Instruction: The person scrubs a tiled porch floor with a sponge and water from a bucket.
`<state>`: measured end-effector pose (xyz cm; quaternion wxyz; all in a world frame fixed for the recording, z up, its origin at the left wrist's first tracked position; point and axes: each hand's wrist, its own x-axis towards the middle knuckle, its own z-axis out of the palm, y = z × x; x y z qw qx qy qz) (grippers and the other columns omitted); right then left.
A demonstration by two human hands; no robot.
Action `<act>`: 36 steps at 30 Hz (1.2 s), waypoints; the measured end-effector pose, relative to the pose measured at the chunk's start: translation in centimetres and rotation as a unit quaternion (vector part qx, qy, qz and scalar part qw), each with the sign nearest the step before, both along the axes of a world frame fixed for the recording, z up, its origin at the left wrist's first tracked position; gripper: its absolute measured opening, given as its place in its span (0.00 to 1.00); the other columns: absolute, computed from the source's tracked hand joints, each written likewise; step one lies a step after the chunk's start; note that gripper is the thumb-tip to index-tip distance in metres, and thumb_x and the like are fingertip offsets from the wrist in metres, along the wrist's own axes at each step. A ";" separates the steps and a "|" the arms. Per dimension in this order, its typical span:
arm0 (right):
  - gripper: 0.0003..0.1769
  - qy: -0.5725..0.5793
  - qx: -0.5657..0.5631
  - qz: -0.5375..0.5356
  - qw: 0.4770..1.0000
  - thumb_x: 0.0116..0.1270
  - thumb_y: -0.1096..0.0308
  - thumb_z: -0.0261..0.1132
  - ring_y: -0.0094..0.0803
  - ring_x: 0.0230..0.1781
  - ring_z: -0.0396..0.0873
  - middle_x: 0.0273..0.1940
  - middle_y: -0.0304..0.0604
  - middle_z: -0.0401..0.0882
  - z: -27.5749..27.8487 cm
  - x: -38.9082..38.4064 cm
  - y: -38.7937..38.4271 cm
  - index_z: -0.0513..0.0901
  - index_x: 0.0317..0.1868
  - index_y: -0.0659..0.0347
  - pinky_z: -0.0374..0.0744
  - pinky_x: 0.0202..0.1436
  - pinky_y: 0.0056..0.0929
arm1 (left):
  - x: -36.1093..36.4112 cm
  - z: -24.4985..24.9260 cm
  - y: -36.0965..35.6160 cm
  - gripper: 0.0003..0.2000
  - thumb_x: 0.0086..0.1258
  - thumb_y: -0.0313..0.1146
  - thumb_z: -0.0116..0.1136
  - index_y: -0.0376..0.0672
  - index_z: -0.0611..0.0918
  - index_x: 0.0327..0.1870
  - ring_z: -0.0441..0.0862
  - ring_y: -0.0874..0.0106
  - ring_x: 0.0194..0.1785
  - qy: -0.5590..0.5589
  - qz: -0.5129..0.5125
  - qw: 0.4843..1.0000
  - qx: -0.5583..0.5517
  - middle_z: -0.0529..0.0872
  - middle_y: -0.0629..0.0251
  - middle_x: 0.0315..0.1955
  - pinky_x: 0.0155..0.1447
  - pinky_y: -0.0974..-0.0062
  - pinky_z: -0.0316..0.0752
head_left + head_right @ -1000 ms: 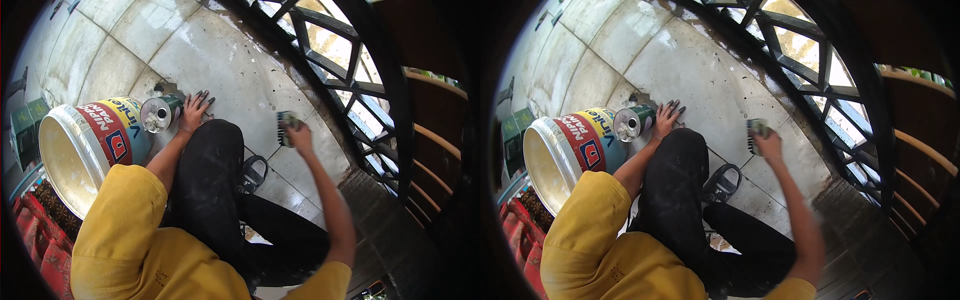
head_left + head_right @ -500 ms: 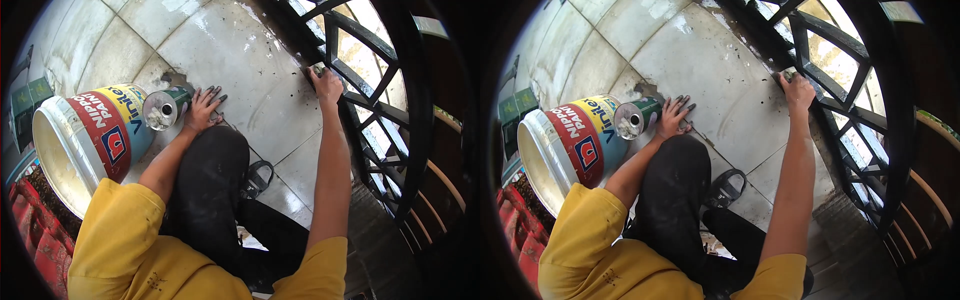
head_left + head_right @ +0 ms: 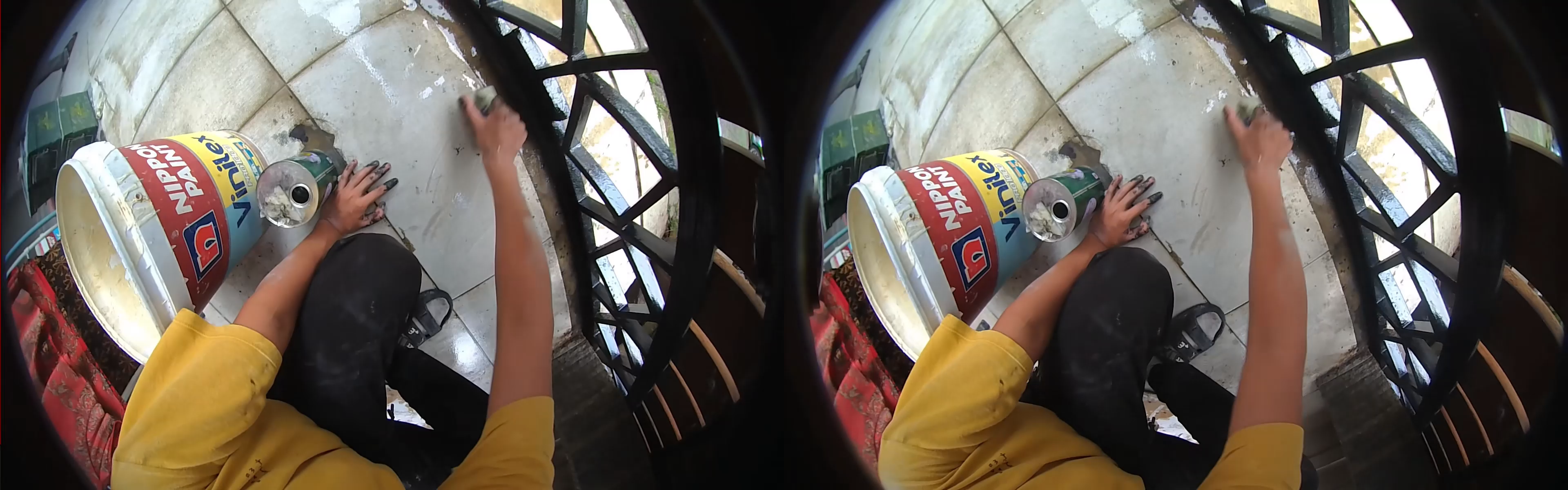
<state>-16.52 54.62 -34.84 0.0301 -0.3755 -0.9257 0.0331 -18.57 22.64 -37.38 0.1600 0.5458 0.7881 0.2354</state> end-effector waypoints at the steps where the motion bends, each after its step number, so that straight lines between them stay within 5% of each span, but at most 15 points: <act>1: 0.36 0.004 0.099 -0.024 0.995 0.53 0.24 0.61 0.42 0.26 0.85 0.26 0.50 0.84 0.5 -1.9 1.1 0.85 0.28 0.52 0.81 0.28 0.39 | -0.1 0.3 0.1 0.22 0.59 0.41 0.62 0.43 0.81 0.54 0.62 0.57 0.72 0.006 0.005 1.000 0.012 0.71 0.54 0.66 0.77 0.46 0.48; 6: 0.35 0.015 -0.025 0.015 0.999 0.54 0.26 0.60 0.43 0.25 0.85 0.23 0.51 0.83 5.1 -2.6 -2.5 0.87 0.31 0.52 0.80 0.27 0.40 | -0.3 0.4 -0.2 0.23 0.59 0.42 0.63 0.44 0.79 0.56 0.61 0.58 0.74 -0.025 0.005 1.000 -0.004 0.67 0.56 0.69 0.77 0.47 0.48; 8: 0.35 0.067 -0.085 0.059 0.992 0.54 0.26 0.60 0.41 0.20 0.83 0.19 0.48 0.81 3.1 1.7 -5.6 0.86 0.28 0.53 0.78 0.22 0.39 | -0.4 0.0 -0.3 0.24 0.59 0.43 0.63 0.43 0.80 0.56 0.61 0.58 0.74 -0.020 0.004 1.000 0.013 0.67 0.56 0.69 0.77 0.47 0.49; 14: 0.27 0.089 -0.030 0.158 0.983 0.49 0.37 0.73 0.33 0.14 0.79 0.17 0.36 0.79 0.6 9.6 -9.1 0.79 0.18 0.51 0.75 0.17 0.32 | 0.0 -0.1 -0.5 0.23 0.56 0.44 0.64 0.45 0.81 0.53 0.63 0.60 0.73 -0.028 0.005 0.999 0.020 0.68 0.60 0.69 0.76 0.48 0.49; 16: 0.31 0.118 -0.041 0.088 0.988 0.49 0.32 0.71 0.35 0.14 0.79 0.18 0.35 0.80 -0.5 7.4 -5.9 0.78 0.19 0.54 0.77 0.20 0.33 | -0.6 -0.1 -0.1 0.23 0.58 0.45 0.64 0.43 0.81 0.53 0.62 0.59 0.73 -0.026 -0.001 1.000 0.012 0.69 0.57 0.69 0.76 0.47 0.48; 18: 0.31 -0.010 0.070 0.018 0.997 0.54 0.30 0.65 0.41 0.19 0.83 0.21 0.43 0.82 0.8 3.3 -1.5 0.82 0.22 0.54 0.79 0.22 0.37 | -0.2 0.1 -0.2 0.23 0.59 0.45 0.64 0.42 0.81 0.53 0.61 0.58 0.74 -0.028 0.006 1.000 0.010 0.69 0.56 0.68 0.76 0.47 0.47; 20: 0.32 0.043 0.144 -0.014 0.988 0.55 0.30 0.64 0.44 0.20 0.83 0.20 0.47 0.82 1.0 0.6 1.9 0.83 0.23 0.54 0.80 0.22 0.39 | -0.3 -0.2 -0.2 0.23 0.59 0.46 0.64 0.43 0.81 0.53 0.61 0.57 0.74 -0.022 0.002 0.999 0.023 0.69 0.55 0.68 0.76 0.45 0.48; 27: 0.28 0.073 -0.052 0.107 0.990 0.53 0.32 0.66 0.38 0.17 0.82 0.18 0.40 0.82 2.4 1.0 -7.9 0.84 0.22 0.50 0.79 0.21 0.34 | -0.1 -1.4 -0.5 0.23 0.58 0.46 0.65 0.44 0.82 0.51 0.63 0.56 0.73 -0.009 0.007 0.999 0.049 0.72 0.54 0.65 0.76 0.44 0.48; 29: 0.24 0.076 -0.016 0.154 0.985 0.51 0.36 0.70 0.36 0.17 0.82 0.20 0.38 0.82 0.9 3.0 -9.7 0.83 0.22 0.50 0.80 0.22 0.33 | -0.1 -1.4 -0.3 0.22 0.59 0.46 0.65 0.44 0.82 0.51 0.63 0.57 0.72 -0.005 0.011 0.998 0.063 0.73 0.55 0.64 0.75 0.44 0.49; 32: 0.27 0.116 -0.033 0.050 0.991 0.52 0.35 0.69 0.36 0.19 0.83 0.21 0.41 0.83 -0.1 1.1 -6.3 0.84 0.25 0.53 0.80 0.23 0.34 | -0.1 -1.3 -0.5 0.22 0.59 0.45 0.65 0.44 0.82 0.52 0.63 0.57 0.72 -0.023 0.005 0.999 0.037 0.73 0.55 0.64 0.75 0.44 0.49; 33: 0.31 -0.029 0.044 -0.004 0.999 0.53 0.31 0.65 0.41 0.22 0.84 0.21 0.44 0.83 0.6 -0.6 -4.1 0.84 0.26 0.55 0.82 0.26 0.36 | 0.3 -1.2 -0.7 0.22 0.59 0.45 0.65 0.44 0.82 0.52 0.63 0.57 0.72 -0.028 -0.001 0.999 0.035 0.73 0.55 0.64 0.75 0.44 0.49; 34: 0.34 -0.019 0.121 -0.059 0.991 0.54 0.28 0.62 0.45 0.26 0.86 0.24 0.48 0.84 0.9 -2.0 -2.2 0.85 0.28 0.55 0.83 0.30 0.39 | 0.2 -1.1 -0.5 0.22 0.58 0.45 0.65 0.44 0.82 0.51 0.64 0.57 0.72 -0.026 0.003 0.999 0.044 0.73 0.55 0.64 0.75 0.44 0.49; 36: 0.34 -0.007 0.099 -0.056 0.993 0.54 0.28 0.63 0.46 0.28 0.86 0.27 0.49 0.85 1.4 -3.3 1.4 0.85 0.29 0.55 0.83 0.31 0.43 | -0.5 -1.3 -0.2 0.22 0.58 0.45 0.65 0.44 0.82 0.51 0.64 0.57 0.72 -0.018 0.013 0.999 0.049 0.73 0.55 0.64 0.75 0.45 0.49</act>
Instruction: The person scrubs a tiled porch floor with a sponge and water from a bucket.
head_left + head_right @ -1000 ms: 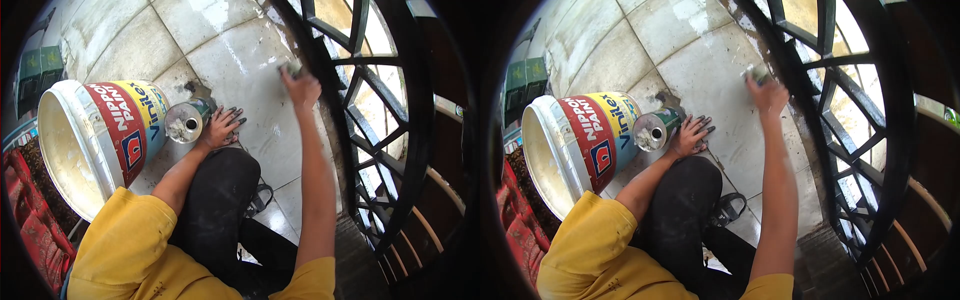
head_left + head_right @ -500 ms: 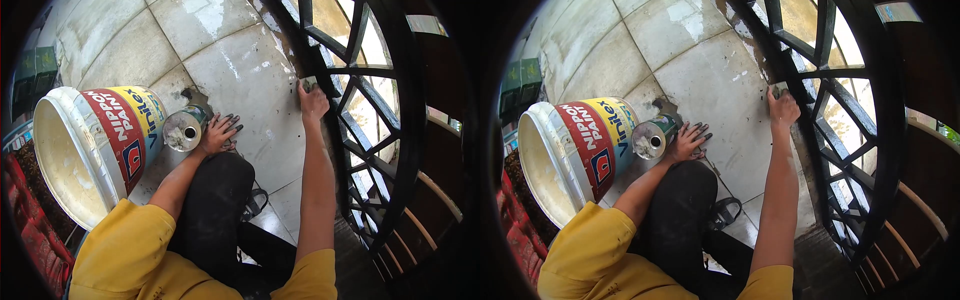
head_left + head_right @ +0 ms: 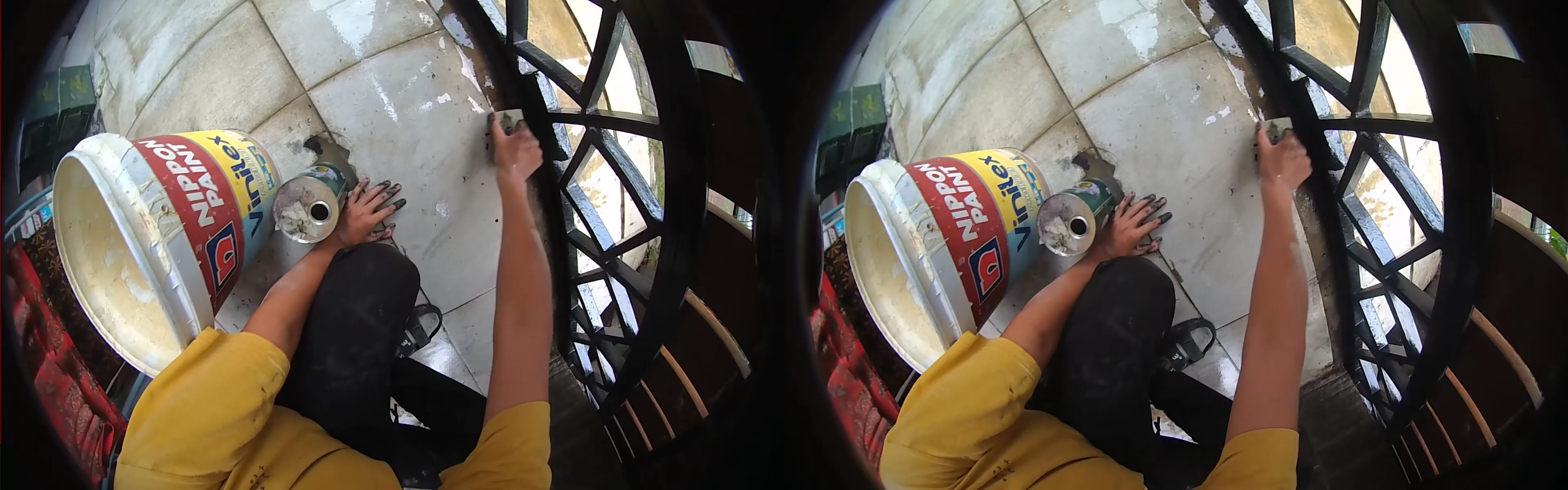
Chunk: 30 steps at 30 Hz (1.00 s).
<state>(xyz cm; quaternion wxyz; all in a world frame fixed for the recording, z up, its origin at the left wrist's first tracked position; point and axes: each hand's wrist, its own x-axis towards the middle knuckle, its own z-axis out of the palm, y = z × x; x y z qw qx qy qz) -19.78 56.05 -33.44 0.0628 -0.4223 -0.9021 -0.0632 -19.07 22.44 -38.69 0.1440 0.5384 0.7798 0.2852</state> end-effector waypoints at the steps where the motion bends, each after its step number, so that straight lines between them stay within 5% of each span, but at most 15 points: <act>1: 0.33 -0.011 -0.015 0.010 1.000 0.55 0.29 0.63 0.47 0.29 0.86 0.29 0.50 0.86 0.7 0.0 0.4 0.86 0.31 0.54 0.83 0.32 0.43 | 0.1 -0.4 0.0 0.22 0.58 0.46 0.65 0.44 0.82 0.51 0.63 0.57 0.72 -0.001 0.000 1.000 0.004 0.73 0.55 0.64 0.75 0.45 0.49; 3: 0.32 0.071 -0.088 -0.002 0.994 0.55 0.31 0.64 0.47 0.30 0.86 0.28 0.51 0.85 1.9 0.7 -1.5 0.86 0.31 0.55 0.82 0.34 0.42 | 0.7 -0.4 -0.8 0.22 0.58 0.46 0.65 0.44 0.82 0.52 0.63 0.57 0.72 -0.011 0.000 1.000 0.004 0.73 0.55 0.64 0.75 0.45 0.49; 7: 0.30 -0.014 -0.195 0.038 0.980 0.54 0.34 0.67 0.47 0.25 0.84 0.24 0.49 0.83 2.4 6.9 -9.7 0.84 0.27 0.57 0.81 0.30 0.43 | 0.4 -0.5 -0.1 0.22 0.60 0.47 0.63 0.46 0.81 0.53 0.64 0.58 0.72 0.016 0.004 1.000 0.026 0.73 0.56 0.64 0.76 0.46 0.49; 12: 0.27 0.076 -0.140 0.212 0.964 0.51 0.36 0.71 0.40 0.17 0.81 0.19 0.44 0.81 -0.5 14.8 -14.9 0.80 0.21 0.54 0.77 0.18 0.35 | 0.4 -0.8 -0.6 0.20 0.61 0.44 0.61 0.46 0.81 0.52 0.65 0.58 0.72 0.011 -0.002 1.000 0.013 0.74 0.55 0.63 0.75 0.46 0.50; 15: 0.30 0.071 -0.062 0.159 0.983 0.53 0.33 0.68 0.38 0.15 0.80 0.17 0.42 0.79 -1.5 11.4 -10.6 0.80 0.20 0.54 0.76 0.18 0.33 | 0.0 -0.2 -0.2 0.17 0.63 0.42 0.60 0.45 0.81 0.50 0.65 0.58 0.71 0.016 -0.003 1.000 0.021 0.75 0.55 0.62 0.75 0.46 0.50; 18: 0.35 -0.042 -0.087 -0.075 0.992 0.60 0.31 0.61 0.48 0.25 0.84 0.25 0.54 0.84 0.2 6.4 -5.8 0.84 0.26 0.61 0.81 0.33 0.40 | 0.2 0.0 -0.1 0.17 0.62 0.41 0.61 0.44 0.82 0.50 0.65 0.58 0.71 0.015 0.005 0.999 0.029 0.76 0.55 0.61 0.75 0.46 0.51; 22: 0.35 -0.024 -0.079 0.037 0.996 0.60 0.34 0.63 0.49 0.27 0.84 0.25 0.56 0.83 0.4 11.0 -7.0 0.85 0.28 0.64 0.82 0.34 0.41 | 0.2 -0.4 -0.2 0.17 0.62 0.41 0.61 0.45 0.82 0.50 0.66 0.57 0.70 0.012 0.004 1.000 0.025 0.76 0.55 0.61 0.75 0.46 0.51; 25: 0.36 -0.076 -0.188 -0.023 0.979 0.59 0.33 0.63 0.53 0.32 0.84 0.28 0.57 0.84 1.2 14.9 -9.1 0.87 0.37 0.66 0.81 0.41 0.44 | 0.4 -0.1 -0.1 0.17 0.62 0.41 0.61 0.45 0.82 0.50 0.67 0.57 0.70 0.016 0.012 1.000 0.018 0.75 0.55 0.62 0.75 0.46 0.51; 30: 0.36 -0.050 -0.139 -0.018 0.989 0.60 0.32 0.62 0.51 0.30 0.85 0.27 0.57 0.84 1.5 8.4 -8.4 0.85 0.31 0.64 0.82 0.36 0.42 | 0.5 -0.1 -0.2 0.17 0.60 0.41 0.61 0.45 0.82 0.48 0.67 0.60 0.70 0.018 0.014 0.999 0.032 0.73 0.58 0.65 0.75 0.48 0.52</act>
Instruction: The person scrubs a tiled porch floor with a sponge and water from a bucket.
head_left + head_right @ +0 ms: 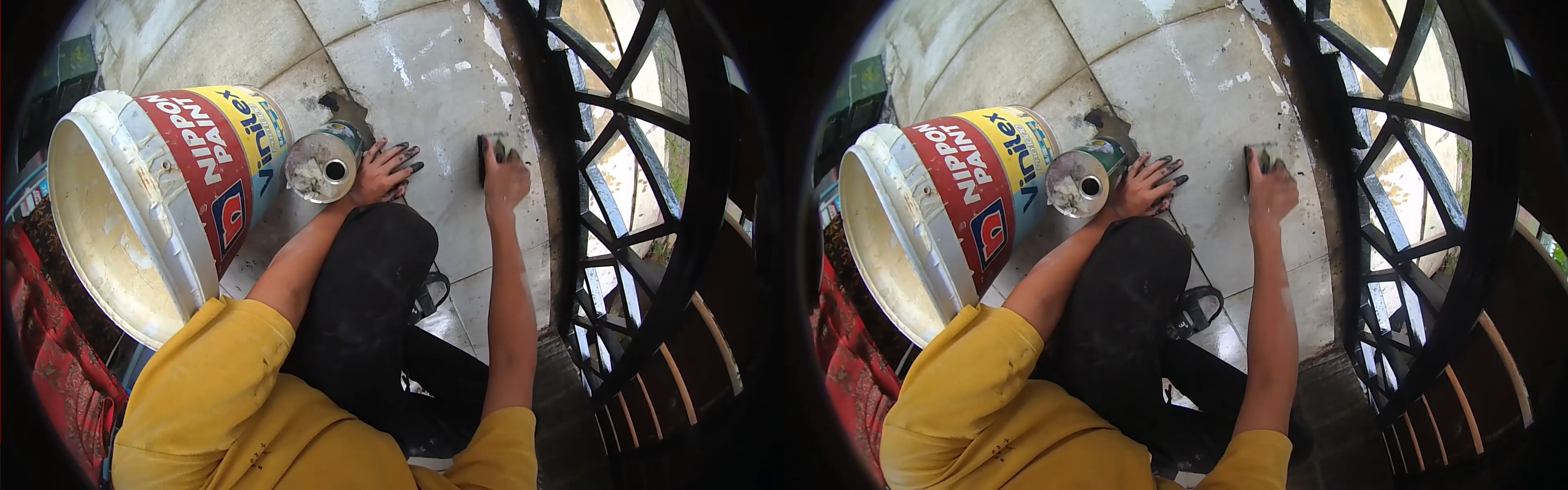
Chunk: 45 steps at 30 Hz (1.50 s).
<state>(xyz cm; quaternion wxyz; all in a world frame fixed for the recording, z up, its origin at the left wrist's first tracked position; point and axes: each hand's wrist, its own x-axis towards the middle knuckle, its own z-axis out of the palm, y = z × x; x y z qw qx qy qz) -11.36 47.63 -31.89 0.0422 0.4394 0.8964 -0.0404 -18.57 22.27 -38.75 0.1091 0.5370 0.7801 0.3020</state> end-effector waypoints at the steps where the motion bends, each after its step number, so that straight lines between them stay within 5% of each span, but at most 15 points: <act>1: 0.36 -0.011 -0.008 -0.008 1.000 0.60 0.32 0.61 0.51 0.32 0.85 0.28 0.57 0.84 0.4 -1.2 0.2 0.85 0.33 0.64 0.82 0.37 0.43 | -0.2 -0.1 0.1 0.16 0.58 0.40 0.61 0.46 0.83 0.47 0.68 0.62 0.70 0.001 0.008 1.000 0.008 0.72 0.61 0.67 0.74 0.50 0.54; 6: 0.38 -0.027 0.009 -0.004 1.000 0.60 0.31 0.60 0.52 0.33 0.84 0.30 0.57 0.84 0.1 5.0 -1.7 0.85 0.34 0.64 0.81 0.38 0.46 | -0.1 -0.6 -0.1 0.18 0.57 0.44 0.62 0.47 0.83 0.47 0.68 0.62 0.70 0.020 0.002 1.000 0.008 0.72 0.62 0.67 0.74 0.50 0.54; 8: 0.36 -0.017 -0.061 -0.012 0.998 0.59 0.33 0.63 0.52 0.30 0.84 0.29 0.57 0.84 0.6 8.5 -2.5 0.85 0.32 0.65 0.81 0.37 0.44 | -0.2 -0.6 0.0 0.18 0.58 0.46 0.61 0.47 0.83 0.47 0.68 0.63 0.70 0.023 0.007 1.000 0.012 0.72 0.62 0.67 0.74 0.50 0.54; 12: 0.29 0.033 -0.004 0.058 0.998 0.56 0.42 0.71 0.48 0.25 0.83 0.26 0.54 0.83 -0.3 15.0 -3.5 0.84 0.29 0.66 0.81 0.30 0.38 | -0.3 -0.9 -0.1 0.20 0.58 0.45 0.62 0.45 0.82 0.50 0.66 0.59 0.71 0.013 -0.012 1.000 0.009 0.73 0.57 0.65 0.75 0.47 0.51; 17: 0.27 0.084 -0.098 0.078 0.989 0.54 0.43 0.73 0.45 0.19 0.81 0.21 0.48 0.81 1.0 15.3 -4.8 0.83 0.25 0.62 0.79 0.25 0.38 | -0.3 -0.4 0.3 0.20 0.58 0.44 0.62 0.44 0.82 0.50 0.64 0.61 0.72 0.005 -0.005 1.000 -0.001 0.71 0.58 0.68 0.75 0.48 0.51; 21: 0.27 0.016 -0.145 0.173 0.974 0.53 0.39 0.72 0.42 0.18 0.81 0.18 0.43 0.80 -0.3 13.7 -3.4 0.83 0.24 0.58 0.78 0.24 0.36 | -0.5 0.1 0.2 0.20 0.58 0.44 0.62 0.43 0.82 0.50 0.64 0.60 0.72 0.010 -0.015 0.999 -0.028 0.72 0.58 0.66 0.76 0.48 0.51; 23: 0.30 0.178 -0.094 0.024 0.979 0.55 0.36 0.69 0.43 0.19 0.82 0.19 0.44 0.82 -0.7 11.5 -0.4 0.85 0.25 0.60 0.80 0.26 0.36 | 0.0 0.1 -0.1 0.21 0.59 0.45 0.62 0.43 0.82 0.50 0.64 0.59 0.72 0.004 -0.019 0.999 -0.044 0.73 0.57 0.65 0.76 0.48 0.51; 25: 0.35 0.014 0.028 -0.125 0.992 0.57 0.33 0.66 0.45 0.22 0.84 0.23 0.49 0.84 -1.4 10.9 4.1 0.86 0.28 0.64 0.81 0.30 0.38 | -0.2 -0.4 -0.1 0.20 0.61 0.45 0.59 0.45 0.82 0.52 0.65 0.62 0.71 0.030 -0.019 0.998 -0.044 0.71 0.61 0.67 0.75 0.50 0.52; 28: 0.38 -0.011 0.106 -0.080 0.991 0.59 0.32 0.63 0.49 0.28 0.85 0.26 0.55 0.84 -2.7 12.7 4.2 0.85 0.28 0.68 0.82 0.34 0.41 | -0.2 -0.3 -0.1 0.21 0.61 0.45 0.60 0.45 0.82 0.53 0.65 0.61 0.71 0.034 -0.020 0.999 -0.031 0.72 0.60 0.66 0.75 0.48 0.52; 29: 0.39 -0.098 0.047 -0.096 0.989 0.60 0.30 0.60 0.50 0.32 0.85 0.30 0.58 0.85 -2.1 12.7 3.0 0.85 0.30 0.66 0.83 0.37 0.43 | -0.1 -0.9 -0.1 0.21 0.61 0.46 0.60 0.45 0.82 0.53 0.65 0.61 0.71 0.030 -0.018 0.999 -0.037 0.72 0.60 0.66 0.75 0.48 0.53; 32: 0.39 -0.063 0.022 -0.102 0.993 0.61 0.29 0.58 0.50 0.31 0.85 0.29 0.57 0.84 -1.3 13.4 2.7 0.86 0.31 0.64 0.83 0.36 0.43 | 0.0 -1.2 0.0 0.21 0.61 0.46 0.61 0.44 0.82 0.52 0.65 0.59 0.71 0.033 -0.016 0.998 -0.041 0.73 0.58 0.65 0.75 0.47 0.51; 35: 0.38 -0.015 0.137 -0.111 0.984 0.60 0.28 0.57 0.50 0.29 0.85 0.26 0.55 0.84 -2.0 13.1 3.1 0.86 0.31 0.61 0.83 0.34 0.43 | 0.0 -0.9 -0.2 0.21 0.60 0.45 0.61 0.44 0.82 0.51 0.64 0.58 0.72 0.018 -0.017 0.998 -0.050 0.74 0.57 0.63 0.76 0.47 0.49; 37: 0.37 -0.052 0.066 -0.014 0.996 0.60 0.28 0.58 0.50 0.27 0.85 0.25 0.53 0.84 -1.7 13.2 2.6 0.86 0.31 0.59 0.83 0.32 0.43 | 0.0 -0.7 0.0 0.21 0.61 0.45 0.60 0.43 0.82 0.52 0.64 0.57 0.72 0.028 -0.014 0.998 -0.056 0.74 0.56 0.63 0.76 0.47 0.49; 38: 0.37 -0.090 0.074 -0.082 0.990 0.60 0.28 0.56 0.48 0.27 0.85 0.24 0.52 0.84 -1.7 13.3 3.6 0.86 0.28 0.58 0.82 0.30 0.41 | 0.1 -0.5 0.0 0.21 0.61 0.45 0.60 0.43 0.82 0.52 0.64 0.57 0.72 0.025 -0.014 0.998 -0.057 0.74 0.56 0.63 0.76 0.47 0.49; 45: 0.38 -0.112 0.068 -0.048 0.990 0.61 0.27 0.56 0.48 0.26 0.85 0.25 0.53 0.84 -0.3 13.5 4.8 0.86 0.25 0.58 0.82 0.30 0.41 | 0.1 -0.7 -0.2 0.20 0.62 0.44 0.59 0.44 0.82 0.52 0.63 0.60 0.72 0.015 -0.010 0.998 -0.057 0.73 0.57 0.65 0.76 0.48 0.50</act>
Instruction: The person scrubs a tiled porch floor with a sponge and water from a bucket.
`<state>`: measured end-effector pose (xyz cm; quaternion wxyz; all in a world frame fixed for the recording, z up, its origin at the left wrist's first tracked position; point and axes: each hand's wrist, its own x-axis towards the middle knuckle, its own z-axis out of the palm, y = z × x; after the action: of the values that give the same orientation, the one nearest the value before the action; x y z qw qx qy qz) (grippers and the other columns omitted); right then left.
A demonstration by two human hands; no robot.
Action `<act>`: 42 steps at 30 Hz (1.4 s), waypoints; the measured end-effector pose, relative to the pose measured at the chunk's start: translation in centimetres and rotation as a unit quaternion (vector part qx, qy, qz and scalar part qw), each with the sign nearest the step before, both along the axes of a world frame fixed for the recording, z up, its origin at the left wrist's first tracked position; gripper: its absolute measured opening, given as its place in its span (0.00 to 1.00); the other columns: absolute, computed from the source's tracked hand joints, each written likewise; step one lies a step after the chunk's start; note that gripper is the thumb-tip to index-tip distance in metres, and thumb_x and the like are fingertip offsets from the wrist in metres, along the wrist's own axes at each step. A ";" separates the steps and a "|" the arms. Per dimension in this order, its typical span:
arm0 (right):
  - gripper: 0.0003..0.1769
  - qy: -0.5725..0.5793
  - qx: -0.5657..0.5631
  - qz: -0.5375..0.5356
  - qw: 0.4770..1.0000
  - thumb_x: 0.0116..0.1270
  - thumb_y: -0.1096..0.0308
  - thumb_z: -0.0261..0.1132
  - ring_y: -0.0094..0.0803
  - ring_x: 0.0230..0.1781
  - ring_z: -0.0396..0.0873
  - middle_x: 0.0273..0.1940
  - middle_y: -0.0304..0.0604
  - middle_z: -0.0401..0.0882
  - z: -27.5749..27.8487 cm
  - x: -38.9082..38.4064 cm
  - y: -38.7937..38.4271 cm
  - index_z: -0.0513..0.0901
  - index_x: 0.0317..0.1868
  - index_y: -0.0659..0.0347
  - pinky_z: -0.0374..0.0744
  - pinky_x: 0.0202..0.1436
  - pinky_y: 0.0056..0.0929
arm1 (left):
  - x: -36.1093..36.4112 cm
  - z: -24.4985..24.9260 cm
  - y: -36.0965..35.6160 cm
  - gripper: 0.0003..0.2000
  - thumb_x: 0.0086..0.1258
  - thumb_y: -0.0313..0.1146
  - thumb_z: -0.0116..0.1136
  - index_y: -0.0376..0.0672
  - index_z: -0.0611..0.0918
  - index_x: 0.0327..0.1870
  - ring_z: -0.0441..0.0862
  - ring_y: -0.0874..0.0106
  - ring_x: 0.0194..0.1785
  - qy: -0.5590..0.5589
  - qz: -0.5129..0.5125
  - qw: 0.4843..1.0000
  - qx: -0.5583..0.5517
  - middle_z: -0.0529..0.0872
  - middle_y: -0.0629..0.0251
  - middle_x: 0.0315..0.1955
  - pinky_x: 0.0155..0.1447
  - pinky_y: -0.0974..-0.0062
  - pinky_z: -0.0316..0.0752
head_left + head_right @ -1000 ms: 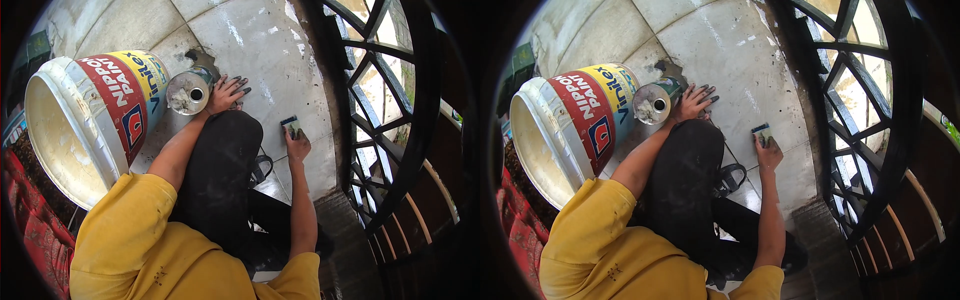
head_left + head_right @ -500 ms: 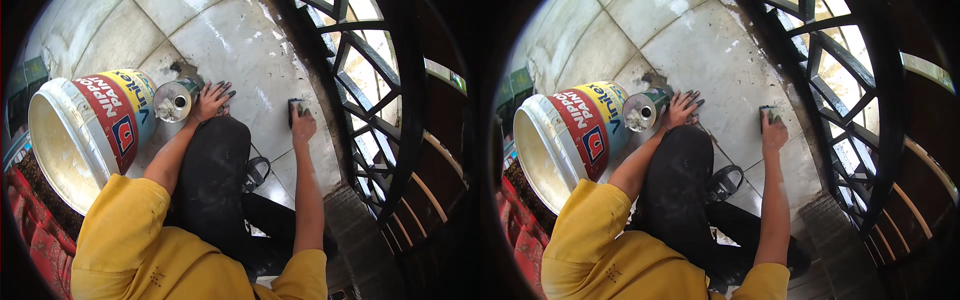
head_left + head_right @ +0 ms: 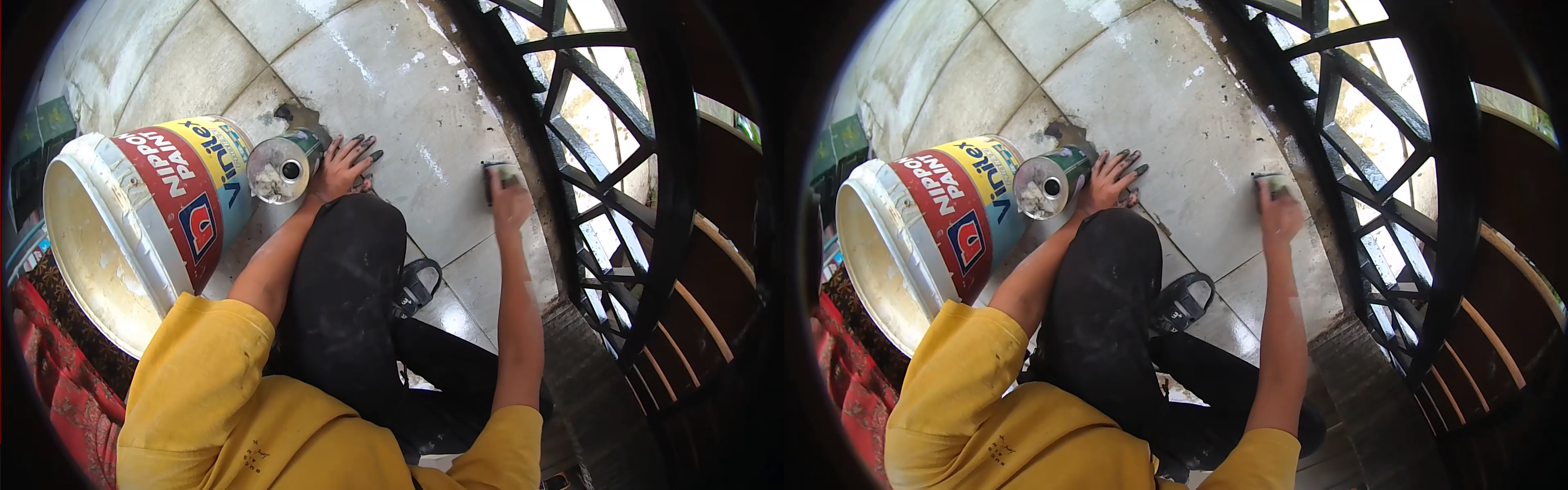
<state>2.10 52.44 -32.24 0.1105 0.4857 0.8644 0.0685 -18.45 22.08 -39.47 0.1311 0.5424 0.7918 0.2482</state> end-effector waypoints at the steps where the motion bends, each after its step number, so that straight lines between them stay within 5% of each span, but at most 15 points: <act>1: 0.37 -0.026 0.037 -0.058 0.997 0.62 0.29 0.56 0.47 0.26 0.85 0.24 0.51 0.84 0.5 -0.6 0.8 0.86 0.26 0.58 0.82 0.29 0.41 | -0.1 0.0 0.1 0.20 0.61 0.44 0.59 0.44 0.82 0.52 0.64 0.60 0.72 -0.001 -0.002 1.000 0.002 0.73 0.58 0.65 0.76 0.48 0.50; 4: 0.36 0.037 -0.035 0.073 0.996 0.62 0.30 0.57 0.46 0.25 0.85 0.23 0.51 0.83 -0.5 -0.7 0.0 0.86 0.28 0.59 0.81 0.27 0.42 | -0.1 0.4 0.2 0.20 0.61 0.44 0.60 0.44 0.82 0.51 0.65 0.60 0.71 0.004 0.001 1.000 0.013 0.73 0.58 0.64 0.75 0.48 0.51; 8: 0.35 0.012 0.085 0.037 0.996 0.60 0.31 0.60 0.47 0.22 0.83 0.21 0.52 0.82 -0.1 -1.2 0.8 0.84 0.25 0.59 0.80 0.25 0.42 | -0.3 0.3 0.2 0.22 0.60 0.45 0.61 0.42 0.81 0.52 0.64 0.57 0.71 0.007 -0.015 1.000 0.012 0.74 0.55 0.63 0.76 0.47 0.50; 12: 0.34 0.065 -0.007 0.137 0.988 0.60 0.31 0.62 0.46 0.22 0.83 0.20 0.51 0.81 -0.5 -0.6 0.0 0.84 0.24 0.59 0.80 0.25 0.41 | -0.6 0.7 0.1 0.21 0.60 0.44 0.61 0.43 0.81 0.52 0.63 0.58 0.72 -0.002 -0.005 1.000 -0.004 0.72 0.56 0.65 0.76 0.48 0.49; 22: 0.38 -0.007 0.071 0.044 0.996 0.57 0.28 0.60 0.47 0.23 0.84 0.22 0.52 0.82 -1.1 -0.9 1.2 0.83 0.22 0.61 0.81 0.26 0.43 | -0.2 0.6 0.4 0.21 0.61 0.43 0.61 0.43 0.81 0.52 0.64 0.58 0.72 -0.007 -0.006 1.000 0.020 0.74 0.54 0.62 0.76 0.47 0.50; 24: 0.39 0.038 -0.039 0.195 0.979 0.57 0.28 0.60 0.48 0.20 0.83 0.19 0.52 0.81 -2.4 -0.2 0.7 0.82 0.20 0.61 0.81 0.24 0.43 | -0.3 0.4 0.3 0.21 0.60 0.43 0.61 0.43 0.81 0.52 0.64 0.58 0.72 0.000 -0.006 1.000 0.025 0.74 0.54 0.61 0.76 0.47 0.51; 26: 0.39 0.054 -0.005 0.150 0.987 0.57 0.28 0.61 0.47 0.18 0.82 0.16 0.51 0.80 -1.8 0.1 1.6 0.81 0.17 0.60 0.80 0.22 0.42 | 0.1 0.2 -0.3 0.20 0.60 0.43 0.60 0.44 0.82 0.52 0.64 0.60 0.72 -0.003 -0.006 1.000 0.023 0.73 0.57 0.64 0.75 0.48 0.52; 28: 0.35 0.015 0.081 0.090 0.993 0.59 0.28 0.60 0.49 0.25 0.84 0.24 0.53 0.83 -1.5 -1.1 2.3 0.86 0.28 0.57 0.82 0.28 0.43 | -0.2 0.2 0.2 0.19 0.60 0.42 0.60 0.45 0.82 0.51 0.65 0.62 0.72 0.007 0.006 0.999 0.031 0.71 0.60 0.67 0.75 0.50 0.52; 33: 0.39 0.006 0.009 0.103 0.995 0.57 0.27 0.60 0.51 0.26 0.84 0.22 0.54 0.82 0.2 -1.1 1.2 0.86 0.23 0.60 0.82 0.31 0.46 | -0.1 0.3 0.0 0.20 0.60 0.43 0.60 0.45 0.82 0.52 0.64 0.63 0.72 -0.004 0.004 1.000 0.023 0.71 0.61 0.68 0.75 0.51 0.52; 36: 0.37 0.082 0.013 0.151 0.985 0.58 0.28 0.60 0.47 0.19 0.83 0.19 0.49 0.81 -1.4 -1.3 0.7 0.84 0.20 0.58 0.80 0.23 0.42 | -0.2 0.5 0.3 0.20 0.60 0.44 0.60 0.45 0.82 0.51 0.65 0.63 0.72 0.005 0.005 1.000 0.022 0.71 0.61 0.67 0.76 0.50 0.51; 37: 0.37 0.092 0.003 0.244 0.965 0.59 0.28 0.59 0.47 0.22 0.84 0.19 0.50 0.81 -1.0 -1.4 0.4 0.85 0.23 0.59 0.81 0.25 0.42 | -0.3 0.5 0.2 0.20 0.60 0.44 0.59 0.45 0.82 0.51 0.64 0.63 0.72 0.007 0.000 1.000 0.016 0.71 0.61 0.67 0.76 0.50 0.51; 40: 0.34 0.004 0.064 0.075 0.995 0.59 0.30 0.60 0.47 0.24 0.84 0.20 0.50 0.81 -0.4 -2.1 3.4 0.85 0.25 0.57 0.81 0.27 0.41 | -0.3 0.3 0.2 0.20 0.61 0.44 0.59 0.44 0.82 0.51 0.65 0.62 0.71 0.002 -0.002 1.000 0.013 0.71 0.60 0.67 0.76 0.50 0.50; 42: 0.35 0.017 0.063 0.082 0.994 0.59 0.30 0.60 0.47 0.25 0.84 0.20 0.50 0.81 -1.0 -1.5 2.4 0.85 0.25 0.57 0.82 0.28 0.40 | -0.4 0.8 0.3 0.20 0.61 0.44 0.59 0.44 0.82 0.51 0.65 0.62 0.71 -0.004 0.003 1.000 0.012 0.72 0.60 0.66 0.76 0.50 0.50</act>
<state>0.58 54.80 -33.20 0.0586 0.4200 0.8972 0.1229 -18.88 22.36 -38.63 0.1275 0.5403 0.7900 0.2602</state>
